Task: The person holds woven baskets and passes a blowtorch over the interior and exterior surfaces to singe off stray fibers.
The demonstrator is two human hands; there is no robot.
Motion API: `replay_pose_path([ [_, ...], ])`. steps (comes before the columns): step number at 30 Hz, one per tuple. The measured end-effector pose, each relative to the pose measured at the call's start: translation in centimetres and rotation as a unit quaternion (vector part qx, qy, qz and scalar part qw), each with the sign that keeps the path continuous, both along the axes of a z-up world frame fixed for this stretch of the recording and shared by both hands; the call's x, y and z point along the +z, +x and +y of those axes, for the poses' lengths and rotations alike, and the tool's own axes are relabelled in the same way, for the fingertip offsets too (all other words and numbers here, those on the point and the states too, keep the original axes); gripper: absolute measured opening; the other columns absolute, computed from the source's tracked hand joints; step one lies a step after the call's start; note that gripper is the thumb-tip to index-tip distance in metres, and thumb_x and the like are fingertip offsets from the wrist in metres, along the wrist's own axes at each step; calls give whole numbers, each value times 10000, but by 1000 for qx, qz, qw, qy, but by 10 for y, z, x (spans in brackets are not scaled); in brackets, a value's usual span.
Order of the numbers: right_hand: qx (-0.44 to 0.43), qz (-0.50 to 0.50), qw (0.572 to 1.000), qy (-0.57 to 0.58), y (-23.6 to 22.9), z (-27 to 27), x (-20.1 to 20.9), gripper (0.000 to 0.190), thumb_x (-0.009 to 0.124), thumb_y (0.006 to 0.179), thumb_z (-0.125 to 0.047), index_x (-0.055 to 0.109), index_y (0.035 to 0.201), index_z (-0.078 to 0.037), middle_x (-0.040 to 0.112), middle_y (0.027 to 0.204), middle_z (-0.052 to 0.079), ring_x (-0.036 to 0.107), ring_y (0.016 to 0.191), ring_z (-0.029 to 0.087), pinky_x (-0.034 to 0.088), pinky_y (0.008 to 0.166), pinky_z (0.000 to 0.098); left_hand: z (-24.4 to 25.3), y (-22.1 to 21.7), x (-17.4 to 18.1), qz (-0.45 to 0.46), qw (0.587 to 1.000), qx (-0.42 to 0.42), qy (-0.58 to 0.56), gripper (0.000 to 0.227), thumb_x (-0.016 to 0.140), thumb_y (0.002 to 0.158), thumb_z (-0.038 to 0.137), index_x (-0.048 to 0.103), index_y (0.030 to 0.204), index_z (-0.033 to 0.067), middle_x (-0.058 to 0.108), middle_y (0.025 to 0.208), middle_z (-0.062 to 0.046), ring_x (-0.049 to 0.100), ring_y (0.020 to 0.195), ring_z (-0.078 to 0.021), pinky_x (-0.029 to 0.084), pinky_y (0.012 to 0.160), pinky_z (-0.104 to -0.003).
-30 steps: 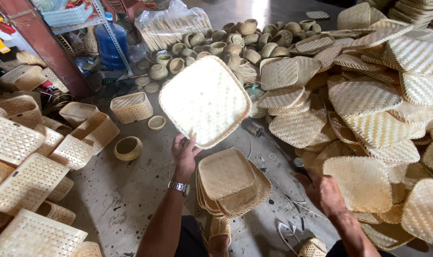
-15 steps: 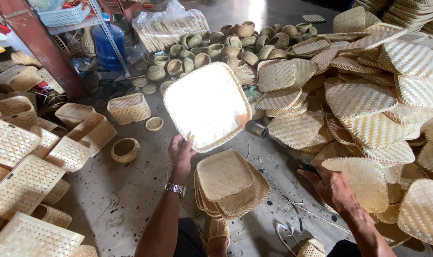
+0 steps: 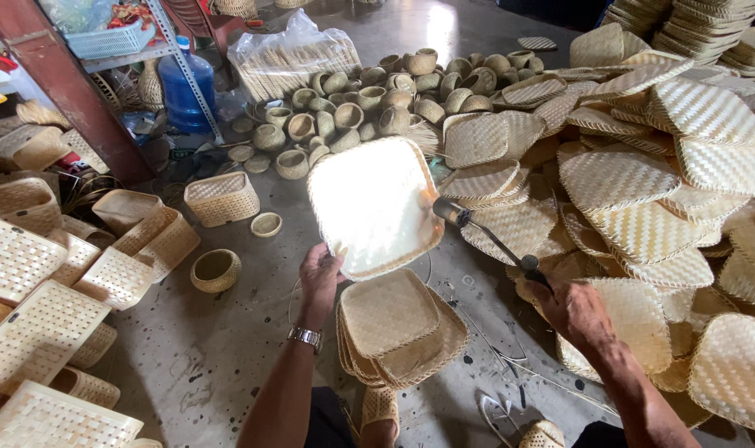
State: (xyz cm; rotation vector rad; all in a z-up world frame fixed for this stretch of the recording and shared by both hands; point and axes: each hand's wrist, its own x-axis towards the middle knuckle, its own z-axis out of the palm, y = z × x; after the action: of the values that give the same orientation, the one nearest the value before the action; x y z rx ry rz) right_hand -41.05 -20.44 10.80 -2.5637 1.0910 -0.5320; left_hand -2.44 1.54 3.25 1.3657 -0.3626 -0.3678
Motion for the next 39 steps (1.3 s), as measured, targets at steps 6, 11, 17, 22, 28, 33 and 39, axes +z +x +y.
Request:
replay_pose_path([
  [6,56,-101,990,-77,3,-8,10,285,669,940,-296,758,1124,-96,759,795,165,706,563,250,547,529,408,1,-6,2,-17,998,-54,-14,436,739,877,168,614,1278,49,737,1096,-100,730,905,-190,661,693,-344],
  [11,55,-105,986,-118,8,-15,19,273,698,946,-310,754,1043,-61,742,789,188,692,608,274,535,562,410,0,-10,8,-30,998,-46,37,424,748,872,193,632,1256,55,735,1086,-94,724,880,-175,649,657,-328],
  [17,8,-65,996,-60,19,-13,41,327,653,974,-356,732,1131,-79,733,672,143,626,461,214,485,440,401,-2,-13,8,-44,995,-58,69,416,743,884,193,633,1258,51,732,1090,-91,728,864,-168,660,645,-316],
  [22,52,-109,990,-69,33,-8,47,318,625,975,-351,745,1135,-103,751,729,111,570,389,166,433,350,341,-7,-15,3,-64,993,-77,61,392,747,887,176,646,1245,54,724,1042,-111,714,823,-170,670,612,-290],
  [28,106,-79,990,-53,63,5,33,289,553,1039,-342,741,1133,-144,772,751,103,558,402,91,456,399,297,-12,-23,6,-74,987,-60,129,347,770,869,238,683,1183,119,723,1044,-60,711,834,-131,654,586,-273],
  [33,251,-214,927,-178,73,13,22,290,543,1080,-175,686,1299,-49,773,989,140,689,654,98,603,574,287,-12,-22,1,-62,990,-91,87,332,770,871,236,682,1163,103,737,1041,-48,710,845,-135,649,616,-281],
  [39,78,-121,988,-52,60,22,43,239,661,969,-233,757,1150,-111,803,788,109,689,497,177,551,437,352,-18,-5,-22,-145,986,-68,41,326,777,864,184,689,1154,65,748,1020,-45,700,868,-131,616,724,-284],
])
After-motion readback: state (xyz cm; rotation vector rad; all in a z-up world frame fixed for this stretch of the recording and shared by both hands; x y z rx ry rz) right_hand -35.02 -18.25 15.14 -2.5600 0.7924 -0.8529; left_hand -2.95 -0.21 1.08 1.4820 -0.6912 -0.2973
